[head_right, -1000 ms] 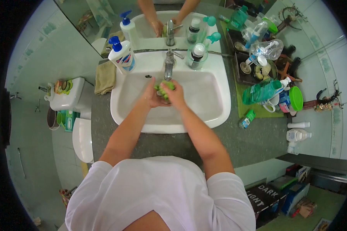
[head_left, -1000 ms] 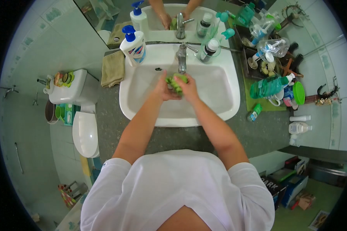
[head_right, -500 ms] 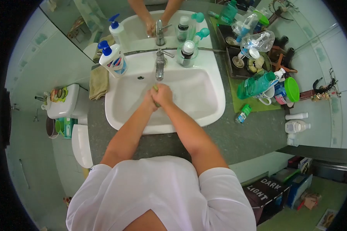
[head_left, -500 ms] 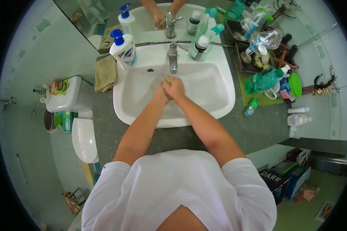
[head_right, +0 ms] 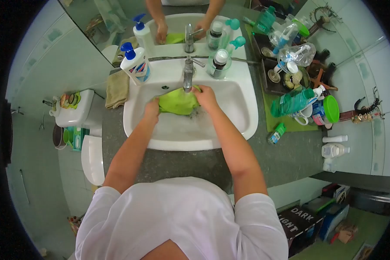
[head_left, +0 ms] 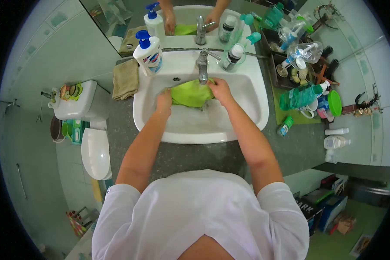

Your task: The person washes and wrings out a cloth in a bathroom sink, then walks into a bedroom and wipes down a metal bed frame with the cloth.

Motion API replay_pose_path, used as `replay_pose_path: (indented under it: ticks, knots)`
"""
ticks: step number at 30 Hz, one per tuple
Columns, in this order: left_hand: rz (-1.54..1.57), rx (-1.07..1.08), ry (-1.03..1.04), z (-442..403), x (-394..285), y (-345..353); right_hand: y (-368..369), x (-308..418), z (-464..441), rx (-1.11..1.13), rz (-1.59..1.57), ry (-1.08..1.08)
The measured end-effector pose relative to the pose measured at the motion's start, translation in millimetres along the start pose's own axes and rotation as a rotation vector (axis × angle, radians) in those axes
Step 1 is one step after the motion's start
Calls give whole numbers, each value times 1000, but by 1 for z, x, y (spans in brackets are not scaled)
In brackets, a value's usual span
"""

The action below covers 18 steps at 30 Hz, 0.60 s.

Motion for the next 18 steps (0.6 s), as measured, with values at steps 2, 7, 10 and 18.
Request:
replay_pose_path:
  ticks: [2,7,10,18]
  knots:
    - [18,52,41,9,-10,2,-11,1,5,45,-177,71]
    - [254,276,-13,8,-14,-5,-26,10,30,420,99,-38]
    - [317,300,-57,14,-34,-7,-30,-6,33,633,582,-186]
    - [386,243,-494,51,-40,32,23,-30,14,79,-524,-213]
Point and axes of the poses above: each hand's wrist, its own z-axis away from the middle knuckle, its own y-axis out of the palm, x = y × z, the point moved 1 cm from there along -z, towards the middle knuckle
